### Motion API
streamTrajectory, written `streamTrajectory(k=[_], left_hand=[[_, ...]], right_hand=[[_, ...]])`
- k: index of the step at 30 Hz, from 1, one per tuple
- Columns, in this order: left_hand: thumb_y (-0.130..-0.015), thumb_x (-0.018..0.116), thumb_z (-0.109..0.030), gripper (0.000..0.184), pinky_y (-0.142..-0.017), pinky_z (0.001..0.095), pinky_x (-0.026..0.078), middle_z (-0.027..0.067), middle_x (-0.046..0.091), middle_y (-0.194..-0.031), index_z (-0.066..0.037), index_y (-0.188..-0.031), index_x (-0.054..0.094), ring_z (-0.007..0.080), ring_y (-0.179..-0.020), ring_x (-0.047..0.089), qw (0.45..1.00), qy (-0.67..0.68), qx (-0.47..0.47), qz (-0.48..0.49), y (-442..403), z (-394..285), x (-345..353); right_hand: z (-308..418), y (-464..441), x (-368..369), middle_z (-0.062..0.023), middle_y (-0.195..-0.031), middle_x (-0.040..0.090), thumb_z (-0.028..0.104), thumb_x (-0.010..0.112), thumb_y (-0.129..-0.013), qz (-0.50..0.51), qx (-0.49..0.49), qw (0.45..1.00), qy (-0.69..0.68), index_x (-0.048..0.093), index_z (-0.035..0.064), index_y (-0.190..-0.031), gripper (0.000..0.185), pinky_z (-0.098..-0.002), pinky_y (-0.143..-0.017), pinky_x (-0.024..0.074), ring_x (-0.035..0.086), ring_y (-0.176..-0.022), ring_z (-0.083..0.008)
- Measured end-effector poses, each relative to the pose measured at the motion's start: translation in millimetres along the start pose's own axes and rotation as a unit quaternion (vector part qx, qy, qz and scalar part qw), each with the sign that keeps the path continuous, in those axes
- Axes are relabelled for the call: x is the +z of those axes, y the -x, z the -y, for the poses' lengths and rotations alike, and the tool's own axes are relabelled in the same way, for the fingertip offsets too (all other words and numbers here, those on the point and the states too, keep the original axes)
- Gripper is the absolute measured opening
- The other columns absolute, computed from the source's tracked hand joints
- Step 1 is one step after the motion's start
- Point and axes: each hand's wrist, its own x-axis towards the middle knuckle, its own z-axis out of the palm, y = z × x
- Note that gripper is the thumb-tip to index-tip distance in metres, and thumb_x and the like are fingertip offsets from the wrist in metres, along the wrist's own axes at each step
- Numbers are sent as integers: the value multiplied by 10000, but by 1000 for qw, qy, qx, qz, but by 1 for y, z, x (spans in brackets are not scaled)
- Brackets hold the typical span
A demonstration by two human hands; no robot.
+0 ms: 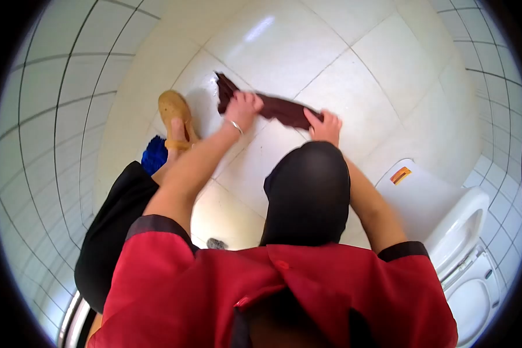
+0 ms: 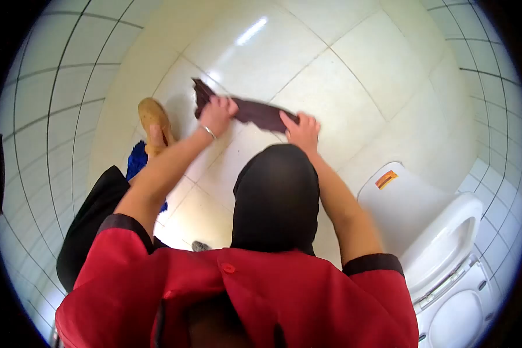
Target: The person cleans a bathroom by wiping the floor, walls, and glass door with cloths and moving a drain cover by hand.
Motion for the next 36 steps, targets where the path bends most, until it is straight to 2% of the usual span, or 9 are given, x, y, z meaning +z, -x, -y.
streamTrajectory(k=[7,9,13,16,21,23,26,29,36], left_hand=[[-786,453,-162,251,-635,402,494,201,498,-977,-97,-1027,479,348,-910,501,979,88,181,-11,84,-92,14],[-777,464,-142,223,-660,401,498,178,497,-938,-121,-996,497,322,-919,505,963,148,190,120,40,-63,-25],[-773,482,-79,236,-674,393,495,141,494,-954,-138,-999,512,324,-924,490,970,231,37,-66,-65,4,-66],[-745,481,-71,277,-666,366,495,125,483,-951,-141,-1013,494,315,-897,488,964,241,79,-84,-45,-6,-42],[-719,494,-121,300,-681,324,492,93,467,-930,-127,-1019,486,280,-866,476,944,205,247,-69,73,-57,-1],[-737,490,-117,244,-708,331,481,97,468,-929,-136,-979,512,278,-885,476,935,256,243,-28,89,-60,-5],[-762,494,-164,214,-688,398,469,142,476,-940,-144,-970,540,302,-897,486,943,285,159,60,43,-51,-35],[-772,469,-99,192,-702,404,446,179,488,-912,-102,-950,541,337,-875,474,945,311,91,-40,-61,-23,-75],[-737,491,-92,266,-665,392,469,128,479,-897,-109,-1003,482,305,-850,481,945,293,141,-19,23,-44,-32]], right_hand=[[2,146,-39,-126,-1022,513,191,554,-787,180,144,970,-82,547,160,-1130,345,-403,-785,375,483,-919,-284],[-11,114,-38,-129,-1033,520,159,559,-784,121,154,979,-56,556,144,-1112,329,-400,-791,384,493,-930,-290],[-63,-30,-38,-133,-1023,504,125,575,-748,-114,28,993,16,587,177,-1066,323,-390,-768,379,485,-879,-322],[-47,7,-8,-137,-950,515,186,586,-774,-128,65,990,6,600,123,-1011,246,-387,-751,370,473,-866,-308],[33,118,-56,-170,-975,544,306,636,-771,232,505,793,-248,608,65,-987,325,-368,-838,413,506,-1000,-290],[42,135,-69,-156,-976,539,212,632,-774,293,459,808,-223,605,95,-1016,271,-343,-836,421,527,-988,-279],[-29,153,-23,-164,-939,500,122,531,-812,118,190,954,-197,597,105,-1026,225,-348,-792,408,501,-909,-285],[-88,18,-58,-166,-974,456,53,503,-761,-101,76,985,-119,594,162,-1074,343,-380,-800,379,439,-883,-319],[-20,127,-8,-162,-891,499,68,565,-786,-39,155,984,-75,608,133,-1081,306,-373,-761,382,472,-828,-301]])
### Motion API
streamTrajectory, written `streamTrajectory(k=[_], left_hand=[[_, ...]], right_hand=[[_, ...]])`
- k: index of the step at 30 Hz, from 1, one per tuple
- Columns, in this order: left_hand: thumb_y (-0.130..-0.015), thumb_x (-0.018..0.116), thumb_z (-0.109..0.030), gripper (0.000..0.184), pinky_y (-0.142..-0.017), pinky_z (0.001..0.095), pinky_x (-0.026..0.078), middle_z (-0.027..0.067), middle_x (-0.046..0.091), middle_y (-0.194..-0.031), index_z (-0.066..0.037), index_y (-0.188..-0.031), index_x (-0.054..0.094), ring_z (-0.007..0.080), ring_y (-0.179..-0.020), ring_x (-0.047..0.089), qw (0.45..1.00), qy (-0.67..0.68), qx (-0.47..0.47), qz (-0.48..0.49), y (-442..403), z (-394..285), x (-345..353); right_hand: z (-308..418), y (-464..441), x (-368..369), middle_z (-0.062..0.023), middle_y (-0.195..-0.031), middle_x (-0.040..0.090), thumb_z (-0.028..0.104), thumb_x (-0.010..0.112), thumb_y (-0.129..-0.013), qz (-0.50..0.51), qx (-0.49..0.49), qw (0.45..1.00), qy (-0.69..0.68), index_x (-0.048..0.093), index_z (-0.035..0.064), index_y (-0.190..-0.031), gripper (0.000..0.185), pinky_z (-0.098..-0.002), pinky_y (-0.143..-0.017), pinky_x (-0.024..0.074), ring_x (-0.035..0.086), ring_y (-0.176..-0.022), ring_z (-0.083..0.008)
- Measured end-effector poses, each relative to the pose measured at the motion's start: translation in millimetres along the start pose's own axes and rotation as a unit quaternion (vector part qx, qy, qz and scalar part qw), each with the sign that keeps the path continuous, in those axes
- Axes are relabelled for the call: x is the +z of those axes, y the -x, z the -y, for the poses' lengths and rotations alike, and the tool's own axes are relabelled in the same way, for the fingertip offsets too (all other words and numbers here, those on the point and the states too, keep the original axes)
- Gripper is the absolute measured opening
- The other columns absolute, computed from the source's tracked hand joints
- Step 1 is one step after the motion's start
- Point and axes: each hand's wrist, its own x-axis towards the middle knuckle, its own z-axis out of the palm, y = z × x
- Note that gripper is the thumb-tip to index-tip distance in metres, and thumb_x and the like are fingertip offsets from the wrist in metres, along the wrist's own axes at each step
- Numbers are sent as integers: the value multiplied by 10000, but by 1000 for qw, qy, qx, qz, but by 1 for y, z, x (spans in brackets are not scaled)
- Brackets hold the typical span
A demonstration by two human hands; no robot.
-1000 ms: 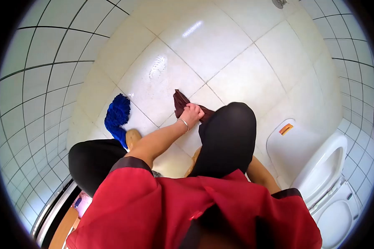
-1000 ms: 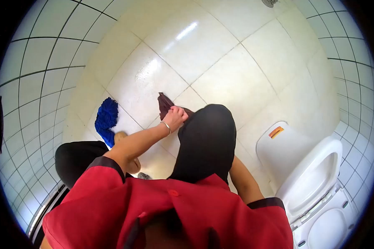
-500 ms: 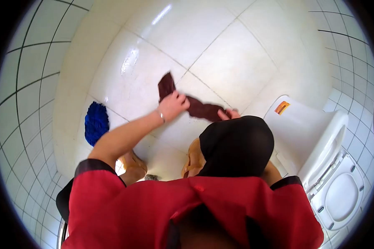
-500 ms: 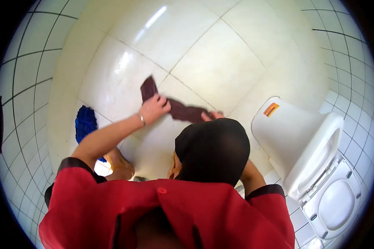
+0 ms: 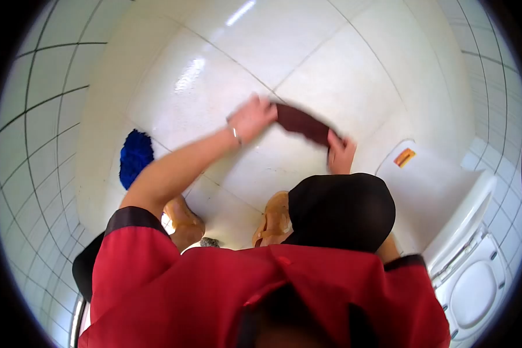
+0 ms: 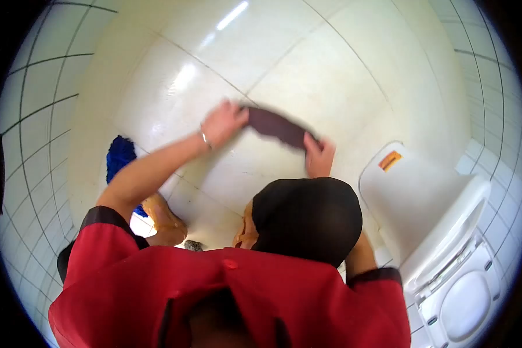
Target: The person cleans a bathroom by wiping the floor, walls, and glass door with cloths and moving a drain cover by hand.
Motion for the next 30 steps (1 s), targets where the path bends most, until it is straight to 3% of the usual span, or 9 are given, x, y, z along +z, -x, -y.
streamTrajectory(k=[2,7,9,15,18,25,27,29,30], left_hand=[[-712,504,-120,252,-674,349,471,112,485,-871,-60,-957,492,269,-823,494,994,-20,101,39,49,-17,38],[-715,516,-187,91,-703,315,416,54,505,-824,-105,-737,548,208,-850,488,967,-4,240,-88,-30,-25,31],[-704,538,-176,103,-674,326,428,55,562,-738,-113,-671,613,203,-807,526,969,-176,139,-103,-106,-7,-4],[-729,505,-75,277,-782,380,455,97,574,-896,-161,-977,596,322,-919,505,949,-133,-131,-253,-67,190,-97],[-775,478,-121,325,-721,390,493,115,489,-1061,-140,-1099,508,339,-974,456,946,-170,-250,-121,54,172,-59],[-760,501,-121,387,-813,367,462,140,460,-1100,-137,-1147,499,335,-1019,432,984,76,-158,1,186,19,32],[-789,523,-187,396,-881,391,419,166,400,-1240,-168,-1183,489,366,-1077,418,983,109,-110,-97,220,35,-9],[-762,583,-221,428,-903,382,398,169,382,-1283,-150,-1175,497,361,-1077,441,983,64,-169,21,275,60,-71],[-733,612,-169,454,-888,360,408,172,421,-1244,-119,-1169,494,336,-1050,475,857,271,-434,57,295,60,-111]], right_hand=[[30,35,-29,-149,-843,544,276,660,-773,216,485,790,-307,591,137,-1104,366,-418,-695,423,530,-745,-314],[62,-7,-60,-158,-875,515,224,645,-757,376,405,830,-81,577,125,-1117,379,-406,-737,412,506,-800,-318],[10,-13,2,-153,-847,485,164,606,-730,31,-62,991,114,593,95,-1072,349,-373,-719,390,471,-794,-280],[118,-250,63,-177,-934,468,93,524,-710,13,-96,995,-2,561,190,-1144,446,-372,-785,383,443,-888,-318],[153,-205,85,-153,-809,482,94,545,-745,43,-246,968,11,597,243,-1086,376,-409,-660,398,473,-756,-330],[127,-63,1,-146,-971,500,216,586,-735,351,-257,899,46,572,211,-1130,395,-407,-721,387,489,-868,-317],[136,-73,-1,-137,-1043,493,251,585,-745,266,-423,864,65,542,182,-1160,423,-411,-756,381,484,-934,-294],[194,-95,-13,-123,-1134,472,260,585,-752,241,-540,807,12,509,153,-1188,456,-401,-799,373,464,-1022,-261],[227,-103,-13,-113,-1202,455,257,584,-754,246,-597,762,-49,486,135,-1206,478,-390,-830,366,446,-1088,-236]])
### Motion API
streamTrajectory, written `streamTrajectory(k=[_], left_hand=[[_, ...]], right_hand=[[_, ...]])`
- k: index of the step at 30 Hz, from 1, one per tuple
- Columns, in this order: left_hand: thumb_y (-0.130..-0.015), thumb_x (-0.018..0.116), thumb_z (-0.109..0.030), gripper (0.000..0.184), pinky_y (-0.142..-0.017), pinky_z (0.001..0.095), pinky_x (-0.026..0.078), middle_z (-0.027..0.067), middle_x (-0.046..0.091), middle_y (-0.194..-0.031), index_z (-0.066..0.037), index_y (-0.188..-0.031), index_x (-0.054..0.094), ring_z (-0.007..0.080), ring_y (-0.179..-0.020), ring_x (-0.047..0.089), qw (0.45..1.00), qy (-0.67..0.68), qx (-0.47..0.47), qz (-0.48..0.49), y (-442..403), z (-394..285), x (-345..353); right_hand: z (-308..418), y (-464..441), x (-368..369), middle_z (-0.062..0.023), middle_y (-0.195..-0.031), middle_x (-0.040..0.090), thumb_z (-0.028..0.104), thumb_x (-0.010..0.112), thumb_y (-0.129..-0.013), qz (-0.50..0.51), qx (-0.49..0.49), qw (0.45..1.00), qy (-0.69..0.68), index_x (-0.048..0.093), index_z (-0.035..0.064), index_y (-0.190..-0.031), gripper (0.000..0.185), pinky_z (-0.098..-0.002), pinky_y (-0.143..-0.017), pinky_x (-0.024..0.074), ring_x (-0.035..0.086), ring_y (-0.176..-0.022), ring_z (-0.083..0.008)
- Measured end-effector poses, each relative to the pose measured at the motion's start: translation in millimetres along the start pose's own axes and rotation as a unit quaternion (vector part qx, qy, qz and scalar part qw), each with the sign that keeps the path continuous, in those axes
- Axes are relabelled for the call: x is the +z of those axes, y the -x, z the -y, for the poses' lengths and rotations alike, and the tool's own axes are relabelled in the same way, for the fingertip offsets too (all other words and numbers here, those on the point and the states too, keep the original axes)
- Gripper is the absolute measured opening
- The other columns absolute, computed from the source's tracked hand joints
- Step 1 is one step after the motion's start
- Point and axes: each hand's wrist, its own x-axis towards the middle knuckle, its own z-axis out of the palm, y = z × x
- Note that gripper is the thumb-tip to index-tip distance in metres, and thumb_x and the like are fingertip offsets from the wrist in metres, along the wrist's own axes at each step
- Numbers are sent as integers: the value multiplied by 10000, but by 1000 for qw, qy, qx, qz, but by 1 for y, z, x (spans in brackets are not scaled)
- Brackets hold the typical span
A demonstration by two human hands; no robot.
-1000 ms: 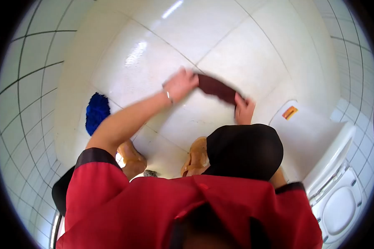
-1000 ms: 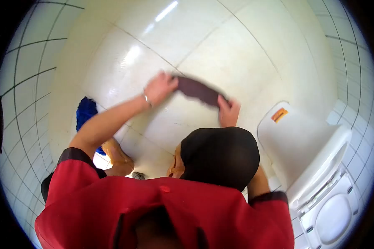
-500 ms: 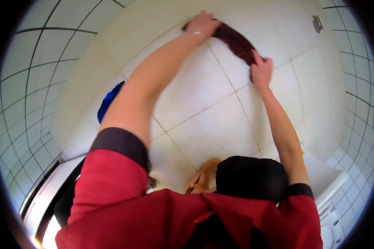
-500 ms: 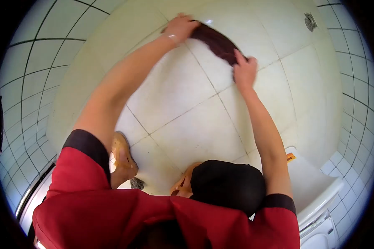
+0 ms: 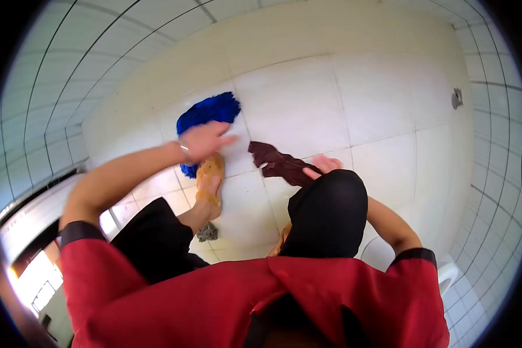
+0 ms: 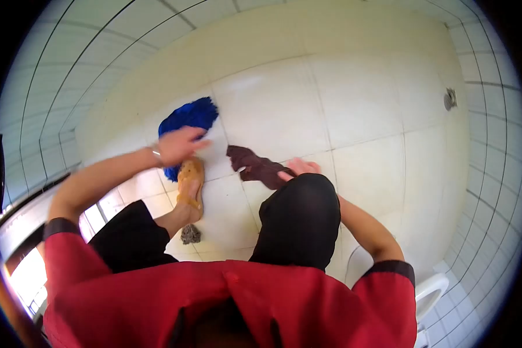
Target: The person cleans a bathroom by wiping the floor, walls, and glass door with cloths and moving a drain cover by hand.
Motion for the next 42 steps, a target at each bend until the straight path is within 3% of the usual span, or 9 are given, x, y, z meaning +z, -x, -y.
streamTrajectory(k=[5,9,11,14,18,27,30,37,42], left_hand=[[-765,553,-23,328,-790,331,467,123,477,-1050,-92,-1084,514,263,-955,520,963,43,-75,-256,169,107,23],[-779,644,-246,530,-632,301,502,62,554,-910,-128,-1229,392,143,-705,555,702,471,-389,-366,259,219,156],[-755,674,-279,780,-642,305,501,71,541,-937,-160,-1338,169,152,-691,552,493,531,-501,-473,260,192,134],[-729,708,-273,998,-830,361,430,127,214,-1350,-147,-1369,-49,220,-1111,432,574,392,-357,-624,255,246,137],[-715,699,-372,696,-960,306,314,125,444,-1235,39,-1209,430,207,-1128,419,531,413,-342,-656,233,247,93],[-593,804,-214,776,-907,294,374,125,513,-1083,39,-1166,346,207,-992,490,383,303,-279,-826,207,216,62],[-632,775,-177,743,-906,298,383,118,517,-1056,26,-1189,328,206,-975,497,428,290,-264,-814,210,218,75],[-774,608,-138,202,-724,294,453,120,591,-845,-31,-933,546,187,-780,564,858,257,-302,-327,147,183,295],[-746,618,-152,248,-743,324,449,139,572,-878,-79,-973,550,233,-811,551,935,216,-213,-183,61,145,303]], right_hand=[[-16,-21,124,-73,-1321,400,175,589,-735,88,-25,996,-23,415,121,-1255,551,-382,-946,307,374,-1218,-202],[-51,-19,66,-122,-958,542,164,513,-734,150,472,865,76,524,73,-974,257,-452,-741,423,540,-900,-326],[-136,25,85,-224,-1176,473,21,460,-723,-157,365,902,166,454,-26,-1157,437,-449,-886,381,456,-1087,-394],[-205,-50,64,-255,-1295,355,5,454,-750,-260,375,878,143,317,-35,-1282,550,-422,-999,292,342,-1196,-399],[-215,-202,79,-228,-1289,375,102,488,-800,-162,233,949,135,372,34,-1277,495,-433,-966,314,377,-1173,-364],[-31,-78,138,-111,-1326,377,183,591,-752,67,-26,997,35,468,156,-1224,488,-489,-959,283,393,-1197,-266],[-66,-14,130,-175,-1208,485,218,571,-774,135,342,927,-69,463,98,-1214,469,-404,-942,347,453,-1128,-321],[-173,-177,85,-256,-1247,406,114,436,-822,-144,168,967,130,429,-7,-1217,413,-432,-971,314,391,-1145,-401],[-148,-289,129,-228,-1278,391,89,456,-804,-79,44,986,141,434,56,-1240,437,-422,-985,293,375,-1173,-369]])
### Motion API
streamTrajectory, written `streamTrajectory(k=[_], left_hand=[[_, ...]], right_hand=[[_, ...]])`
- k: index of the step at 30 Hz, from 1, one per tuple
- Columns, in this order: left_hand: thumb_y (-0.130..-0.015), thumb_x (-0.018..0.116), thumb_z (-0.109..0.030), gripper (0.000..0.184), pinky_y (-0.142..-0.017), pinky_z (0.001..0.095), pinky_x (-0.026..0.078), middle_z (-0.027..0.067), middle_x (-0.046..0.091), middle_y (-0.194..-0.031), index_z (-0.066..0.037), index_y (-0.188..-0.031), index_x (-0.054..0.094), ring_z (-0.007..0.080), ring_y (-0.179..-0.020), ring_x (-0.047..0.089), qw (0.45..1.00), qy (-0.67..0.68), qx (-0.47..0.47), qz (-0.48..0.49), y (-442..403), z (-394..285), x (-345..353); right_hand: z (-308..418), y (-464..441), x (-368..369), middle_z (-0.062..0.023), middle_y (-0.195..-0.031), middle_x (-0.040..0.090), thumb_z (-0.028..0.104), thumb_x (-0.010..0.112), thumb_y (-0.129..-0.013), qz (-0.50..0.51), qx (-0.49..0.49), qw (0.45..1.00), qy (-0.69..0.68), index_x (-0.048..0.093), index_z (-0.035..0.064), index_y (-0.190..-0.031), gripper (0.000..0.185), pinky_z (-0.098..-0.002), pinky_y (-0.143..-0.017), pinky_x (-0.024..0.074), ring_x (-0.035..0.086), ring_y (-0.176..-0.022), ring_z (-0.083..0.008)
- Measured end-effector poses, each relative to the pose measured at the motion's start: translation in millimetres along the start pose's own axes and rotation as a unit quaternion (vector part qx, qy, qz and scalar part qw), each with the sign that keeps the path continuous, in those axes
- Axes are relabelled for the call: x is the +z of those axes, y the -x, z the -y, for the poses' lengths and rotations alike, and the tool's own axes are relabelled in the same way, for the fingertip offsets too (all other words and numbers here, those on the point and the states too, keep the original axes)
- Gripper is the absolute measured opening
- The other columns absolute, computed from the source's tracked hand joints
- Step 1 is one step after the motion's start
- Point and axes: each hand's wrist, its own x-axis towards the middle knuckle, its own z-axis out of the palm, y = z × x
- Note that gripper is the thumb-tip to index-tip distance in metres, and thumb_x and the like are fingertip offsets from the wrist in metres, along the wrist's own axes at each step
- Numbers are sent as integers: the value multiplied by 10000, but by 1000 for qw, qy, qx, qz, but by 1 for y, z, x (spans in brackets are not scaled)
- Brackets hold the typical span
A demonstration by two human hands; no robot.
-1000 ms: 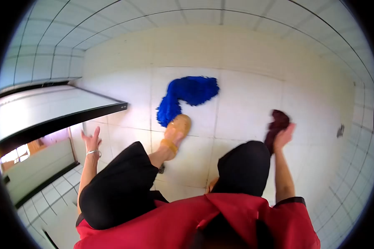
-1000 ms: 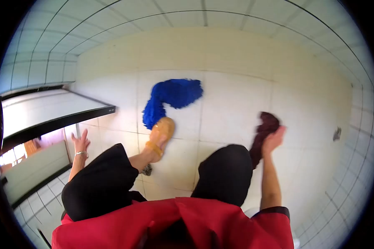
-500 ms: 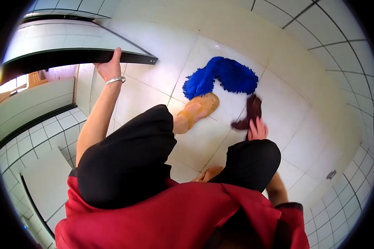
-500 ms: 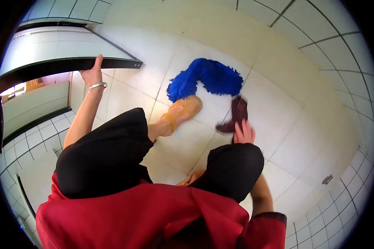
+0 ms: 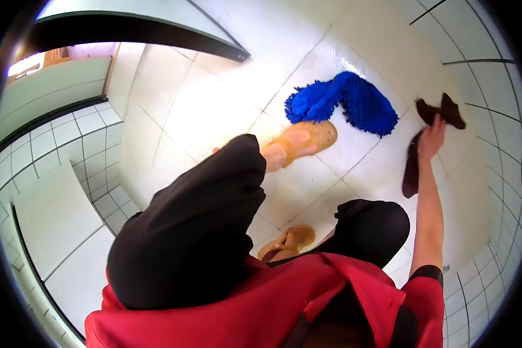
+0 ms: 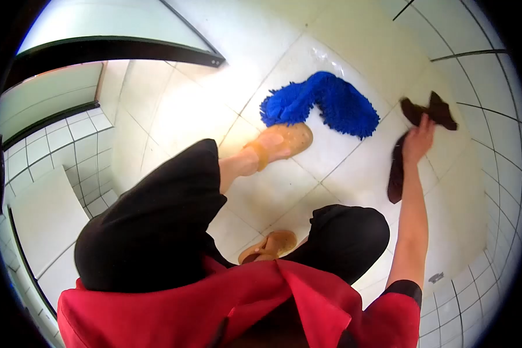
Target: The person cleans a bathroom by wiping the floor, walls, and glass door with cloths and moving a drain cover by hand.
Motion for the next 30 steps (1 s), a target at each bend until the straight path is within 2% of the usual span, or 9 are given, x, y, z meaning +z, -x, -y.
streamTrajectory(k=[9,13,14,15,18,20,25,27,30], left_hand=[[-695,636,-176,359,-776,379,441,174,538,-938,-167,-1046,558,317,-867,527,984,99,-146,25,121,92,-41],[-670,672,-205,475,-814,401,430,192,506,-1017,-174,-1118,516,344,-927,508,980,-25,-197,-16,132,115,-66],[-662,703,-226,559,-841,405,422,198,486,-1077,-151,-1166,472,343,-967,496,975,-96,-194,-43,124,118,-73],[-663,719,-253,651,-867,406,406,198,458,-1129,-118,-1216,403,337,-1014,471,967,63,-169,-182,111,115,-84],[-681,732,-304,835,-918,388,367,172,407,-1220,-16,-1294,243,303,-1095,422,779,387,-155,-469,69,66,-151],[-671,750,-257,707,-879,345,393,120,479,-1138,-2,-1211,371,235,-1009,480,626,448,-100,-630,38,38,-190],[-696,727,-165,498,-828,269,420,62,554,-998,31,-1099,510,140,-919,518,636,436,-119,-626,45,13,-243],[-681,714,-117,334,-713,252,439,32,577,-862,7,-948,555,116,-763,528,652,394,-104,-639,48,18,-240],[-683,703,-106,330,-714,255,442,32,572,-857,14,-951,551,112,-757,526,659,379,-108,-641,57,31,-229]], right_hand=[[75,110,-51,-153,-1329,351,88,534,-764,166,-148,970,-102,463,113,-1226,468,-452,-1014,236,308,-1241,-310],[71,118,-53,-137,-1331,355,107,542,-764,162,-141,972,-92,476,131,-1214,455,-450,-1013,227,319,-1238,-290],[72,118,-53,-129,-1330,362,106,543,-759,161,-136,973,-93,479,133,-1212,458,-452,-1011,220,327,-1235,-282],[71,118,-53,-129,-1330,362,106,543,-759,161,-134,973,-94,479,133,-1212,458,-452,-1011,220,327,-1235,-282],[69,119,-52,-120,-1332,365,104,552,-746,161,-130,974,-88,484,128,-1207,467,-448,-1005,221,328,-1238,-270],[69,119,-52,-120,-1332,365,105,555,-743,159,-129,975,-83,486,129,-1205,468,-446,-1006,214,325,-1241,-268],[65,120,-47,-80,-1329,382,100,565,-735,166,-125,975,-80,491,150,-1204,478,-413,-971,240,348,-1219,-253],[49,109,-33,-50,-1316,403,82,555,-741,161,-110,979,-64,485,168,-1212,483,-401,-951,256,365,-1200,-251],[25,50,-2,-62,-1290,431,138,493,-833,71,-24,995,-58,453,174,-1245,415,-423,-961,266,384,-1180,-267]])
